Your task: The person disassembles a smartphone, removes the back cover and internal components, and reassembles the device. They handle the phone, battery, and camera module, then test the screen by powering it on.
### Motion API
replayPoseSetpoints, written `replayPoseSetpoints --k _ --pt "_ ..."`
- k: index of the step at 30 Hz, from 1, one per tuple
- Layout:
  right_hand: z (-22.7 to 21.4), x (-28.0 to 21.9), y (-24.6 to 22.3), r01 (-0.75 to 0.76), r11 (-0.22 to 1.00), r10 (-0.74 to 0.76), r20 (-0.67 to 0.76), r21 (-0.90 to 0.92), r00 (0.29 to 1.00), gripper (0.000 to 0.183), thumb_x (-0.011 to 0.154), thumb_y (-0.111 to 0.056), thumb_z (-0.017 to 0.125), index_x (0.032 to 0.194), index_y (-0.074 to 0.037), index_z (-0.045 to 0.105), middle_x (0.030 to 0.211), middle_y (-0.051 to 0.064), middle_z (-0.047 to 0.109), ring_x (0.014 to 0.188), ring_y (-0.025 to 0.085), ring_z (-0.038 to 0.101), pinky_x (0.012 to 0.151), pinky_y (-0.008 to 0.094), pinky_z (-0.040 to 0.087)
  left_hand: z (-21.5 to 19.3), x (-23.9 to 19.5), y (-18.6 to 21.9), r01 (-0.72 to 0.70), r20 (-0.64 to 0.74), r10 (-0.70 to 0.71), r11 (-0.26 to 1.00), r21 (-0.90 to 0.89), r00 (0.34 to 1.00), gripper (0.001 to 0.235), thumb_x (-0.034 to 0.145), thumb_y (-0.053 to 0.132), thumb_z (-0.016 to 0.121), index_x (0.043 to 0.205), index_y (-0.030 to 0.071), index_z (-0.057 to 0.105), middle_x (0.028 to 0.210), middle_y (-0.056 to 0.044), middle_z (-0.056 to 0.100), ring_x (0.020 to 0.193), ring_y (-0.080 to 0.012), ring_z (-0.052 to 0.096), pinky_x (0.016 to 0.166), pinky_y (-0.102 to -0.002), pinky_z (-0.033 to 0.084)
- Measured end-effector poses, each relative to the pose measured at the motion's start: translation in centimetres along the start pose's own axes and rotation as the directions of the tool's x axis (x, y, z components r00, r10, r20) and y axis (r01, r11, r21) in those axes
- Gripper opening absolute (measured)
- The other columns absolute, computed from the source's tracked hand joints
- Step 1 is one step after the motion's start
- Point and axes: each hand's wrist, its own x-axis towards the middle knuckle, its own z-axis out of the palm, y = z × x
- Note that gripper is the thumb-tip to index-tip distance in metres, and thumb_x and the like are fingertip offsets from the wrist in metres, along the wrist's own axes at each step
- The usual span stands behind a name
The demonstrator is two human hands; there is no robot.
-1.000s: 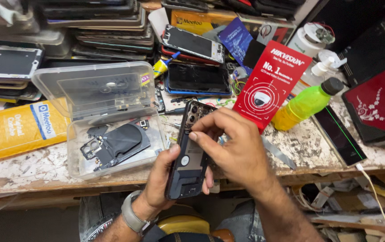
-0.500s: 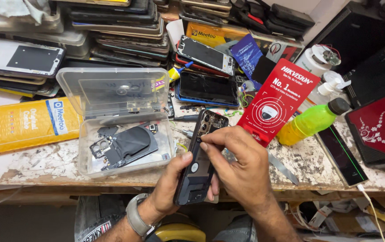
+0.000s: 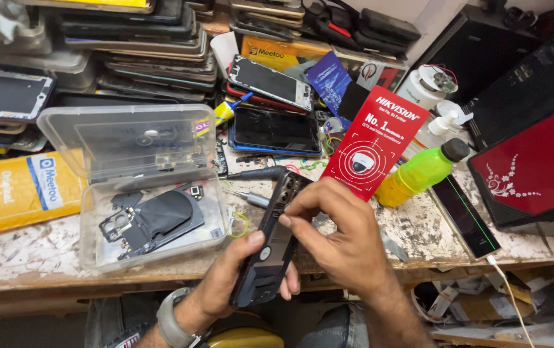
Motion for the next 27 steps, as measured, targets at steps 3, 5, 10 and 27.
replayPoseSetpoints --k 3,5,10,27 --pt "0.7 -1.4 0.8 -0.053 0.987 0.084 -0.204 0.151 0.975 0.012 0.087 0.0 0.075 0.098 0.001 0.07 0.096 0.006 0.065 0.085 0.012 0.067 0.071 0.025 0.057 0.4 0.0 0.5 -0.054 0.06 0.061 0.992 -0.117 0.996 0.072 0.104 0.05 0.032 0.136 -0.01 0.054 0.095 -0.027 0.072 0.082 -0.0266 0.072 0.08 -0.034 0.058" --pt "0.8 -2.0 1.6 -0.054 0.975 0.12 -0.307 0.213 0.944 0.01 0.092 0.003 0.072 0.1 0.003 0.067 0.101 0.007 0.063 0.091 0.011 0.065 0.082 0.025 0.055 0.6 0.1 0.6 -0.1 0.035 0.108 0.979 -0.176 0.994 0.073 0.103 0.048 0.03 0.137 -0.012 0.051 0.112 -0.026 0.07 0.085 -0.0289 0.072 0.08 -0.038 0.058" --pt "0.7 -3.0 2.6 -0.192 0.966 0.226 -0.21 0.172 0.951 0.008 0.089 0.0 0.073 0.096 0.001 0.07 0.093 0.005 0.066 0.08 0.011 0.071 0.07 0.024 0.058 0.8 0.4 0.6 -0.108 0.057 0.122 0.973 -0.203 0.991 0.075 0.103 0.048 0.029 0.14 -0.013 0.049 0.112 -0.034 0.067 0.091 -0.0355 0.071 0.088 -0.043 0.058" --pt "2.2 -2.3 0.8 -0.086 0.989 0.106 -0.174 0.121 0.979 0.015 0.09 0.002 0.074 0.105 0.002 0.074 0.103 0.009 0.063 0.063 0.007 0.067 0.044 0.019 0.055 0.2 0.5 -0.3 -0.07 0.031 0.077 0.979 -0.193 0.997 0.076 0.105 0.055 0.022 0.129 -0.011 0.054 0.105 -0.029 0.069 0.092 -0.0346 0.071 0.09 -0.043 0.057"
